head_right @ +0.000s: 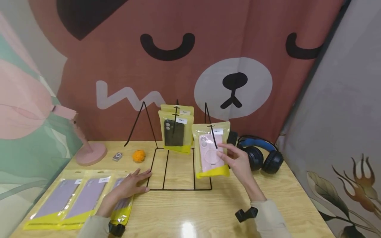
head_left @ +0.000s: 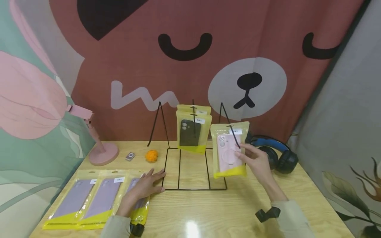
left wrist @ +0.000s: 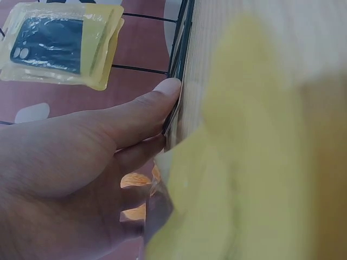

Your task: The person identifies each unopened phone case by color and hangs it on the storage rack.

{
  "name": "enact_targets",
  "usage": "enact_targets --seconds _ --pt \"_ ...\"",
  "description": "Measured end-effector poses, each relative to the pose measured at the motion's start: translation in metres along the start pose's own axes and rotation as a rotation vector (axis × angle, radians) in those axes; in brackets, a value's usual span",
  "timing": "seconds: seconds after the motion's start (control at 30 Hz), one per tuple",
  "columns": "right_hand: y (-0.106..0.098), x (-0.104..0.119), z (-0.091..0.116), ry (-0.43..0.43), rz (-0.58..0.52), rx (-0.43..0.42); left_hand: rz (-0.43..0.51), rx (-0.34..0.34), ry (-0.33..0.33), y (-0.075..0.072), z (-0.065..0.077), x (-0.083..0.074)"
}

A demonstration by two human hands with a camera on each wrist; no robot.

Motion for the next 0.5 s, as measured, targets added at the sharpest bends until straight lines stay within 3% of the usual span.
enact_targets --seconds 0.27,0.5 --pt "0.004 -0.014 -0.043 -0.045 -0.020 -0.032 0.005 0.004 -0.002 0.001 -0.001 -0.003" --pt "0.009 -0.011 -0.057 -0.010 -0.023 -0.057 0.002 0.001 -0.009 0.002 -0.002 0.000"
Point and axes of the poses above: each hand's wrist, its own z-axis away from the middle knuckle, its own y-axis out of the palm, x = y × z, the point moved 9 cm from there along -z, towards the middle knuckle, and after that the axes turned 2 degrees about x, right-handed, at the moved point
